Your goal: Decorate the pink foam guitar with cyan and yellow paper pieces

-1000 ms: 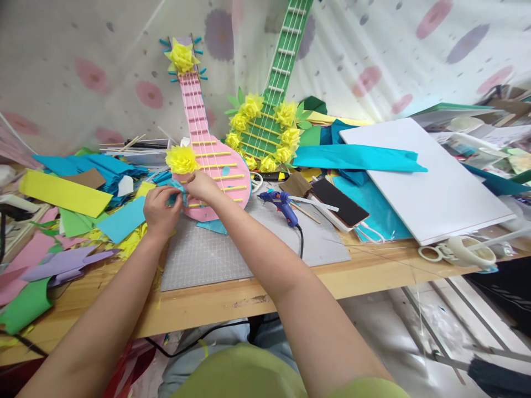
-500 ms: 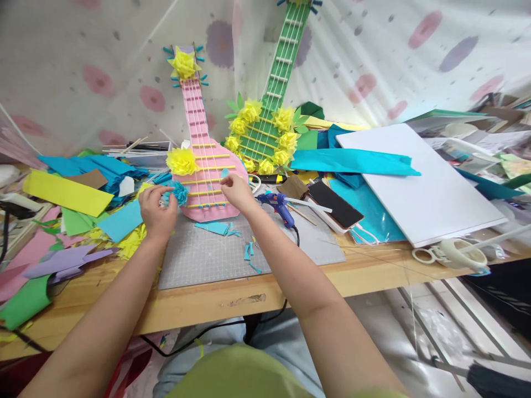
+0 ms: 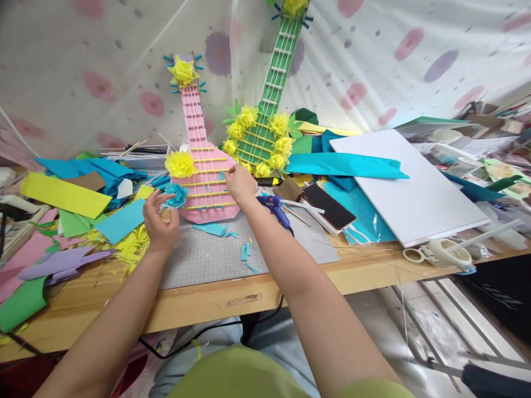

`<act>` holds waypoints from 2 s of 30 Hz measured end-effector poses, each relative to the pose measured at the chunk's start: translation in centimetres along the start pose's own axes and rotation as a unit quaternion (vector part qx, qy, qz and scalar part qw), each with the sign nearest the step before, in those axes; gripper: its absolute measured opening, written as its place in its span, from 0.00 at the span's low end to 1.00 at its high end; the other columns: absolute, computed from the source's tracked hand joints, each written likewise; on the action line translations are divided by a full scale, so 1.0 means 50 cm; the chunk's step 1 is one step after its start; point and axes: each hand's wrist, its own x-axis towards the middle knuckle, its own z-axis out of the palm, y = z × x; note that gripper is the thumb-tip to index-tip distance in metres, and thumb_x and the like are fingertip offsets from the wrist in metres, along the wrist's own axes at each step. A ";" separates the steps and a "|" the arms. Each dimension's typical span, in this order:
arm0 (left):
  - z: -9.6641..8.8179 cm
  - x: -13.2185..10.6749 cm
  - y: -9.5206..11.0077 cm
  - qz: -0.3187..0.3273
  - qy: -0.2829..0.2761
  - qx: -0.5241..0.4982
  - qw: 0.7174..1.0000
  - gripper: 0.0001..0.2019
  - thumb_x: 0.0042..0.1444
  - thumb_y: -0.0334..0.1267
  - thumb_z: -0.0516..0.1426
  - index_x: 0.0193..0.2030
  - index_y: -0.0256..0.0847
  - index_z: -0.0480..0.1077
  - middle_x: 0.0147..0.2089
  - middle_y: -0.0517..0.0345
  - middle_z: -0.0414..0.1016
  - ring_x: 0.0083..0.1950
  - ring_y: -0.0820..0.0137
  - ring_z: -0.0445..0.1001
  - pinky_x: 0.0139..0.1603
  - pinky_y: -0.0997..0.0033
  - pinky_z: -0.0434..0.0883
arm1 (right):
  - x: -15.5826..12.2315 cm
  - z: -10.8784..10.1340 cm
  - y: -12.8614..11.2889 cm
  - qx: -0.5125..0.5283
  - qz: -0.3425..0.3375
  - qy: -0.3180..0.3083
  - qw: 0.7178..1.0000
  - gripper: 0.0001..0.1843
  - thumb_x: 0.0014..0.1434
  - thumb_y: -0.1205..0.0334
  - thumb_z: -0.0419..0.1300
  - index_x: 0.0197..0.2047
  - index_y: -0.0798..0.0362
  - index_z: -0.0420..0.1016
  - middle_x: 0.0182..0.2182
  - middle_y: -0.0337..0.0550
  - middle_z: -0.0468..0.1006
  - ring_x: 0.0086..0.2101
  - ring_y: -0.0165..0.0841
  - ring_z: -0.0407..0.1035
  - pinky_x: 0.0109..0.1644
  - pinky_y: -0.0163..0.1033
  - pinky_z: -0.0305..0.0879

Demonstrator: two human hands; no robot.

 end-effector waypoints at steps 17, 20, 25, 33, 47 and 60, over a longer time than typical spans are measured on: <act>-0.015 0.004 -0.003 -0.043 0.062 0.014 0.997 0.18 0.52 0.29 0.51 0.51 0.41 0.59 0.46 0.48 0.70 0.52 0.64 0.69 0.56 0.58 0.65 | -0.004 0.018 0.005 0.183 0.065 -0.032 0.980 0.08 0.48 0.59 0.60 0.30 0.53 0.67 0.29 0.38 0.73 0.32 0.29 0.68 0.39 0.36 0.63; 0.005 -0.010 0.038 -0.076 0.014 -0.094 0.993 0.17 0.54 0.32 0.51 0.51 0.41 0.58 0.47 0.49 0.69 0.46 0.69 0.72 0.51 0.63 0.69 | -0.050 -0.001 0.023 0.329 0.061 -0.114 0.936 0.11 0.44 0.58 0.62 0.27 0.53 0.64 0.23 0.34 0.69 0.25 0.25 0.64 0.30 0.32 0.60; 0.063 -0.049 0.109 -0.232 -0.111 -0.334 0.907 0.19 0.48 0.38 0.60 0.47 0.43 0.61 0.42 0.53 0.72 0.41 0.70 0.75 0.42 0.67 0.73 | -0.141 -0.009 0.046 0.441 0.096 -0.248 0.857 0.18 0.37 0.56 0.67 0.28 0.52 0.63 0.19 0.31 0.67 0.21 0.23 0.61 0.23 0.29 0.52; 0.075 -0.065 0.121 -0.400 -0.149 -0.435 0.793 0.25 0.35 0.39 0.67 0.42 0.41 0.65 0.36 0.54 0.76 0.38 0.67 0.76 0.39 0.65 0.74 | -0.179 0.034 0.071 0.481 0.096 -0.223 0.842 0.21 0.34 0.56 0.68 0.29 0.52 0.63 0.16 0.27 0.65 0.18 0.22 0.58 0.21 0.30 0.50; 0.025 -0.026 0.103 -0.435 -0.200 -0.377 0.793 0.27 0.29 0.41 0.68 0.39 0.35 0.67 0.26 0.59 0.74 0.29 0.68 0.76 0.26 0.72 0.73 | -0.176 0.022 0.089 0.470 0.116 -0.212 0.849 0.21 0.32 0.53 0.69 0.27 0.53 0.66 0.16 0.28 0.66 0.17 0.22 0.58 0.20 0.30 0.53; 0.008 -0.033 0.044 -0.268 -0.344 -0.090 0.896 0.19 0.44 0.37 0.60 0.46 0.41 0.70 0.38 0.54 0.78 0.23 0.74 0.71 0.24 0.74 0.67 | -0.179 0.040 0.098 0.435 0.119 -0.195 0.871 0.18 0.36 0.57 0.68 0.27 0.53 0.65 0.15 0.29 0.67 0.16 0.23 0.62 0.16 0.27 0.52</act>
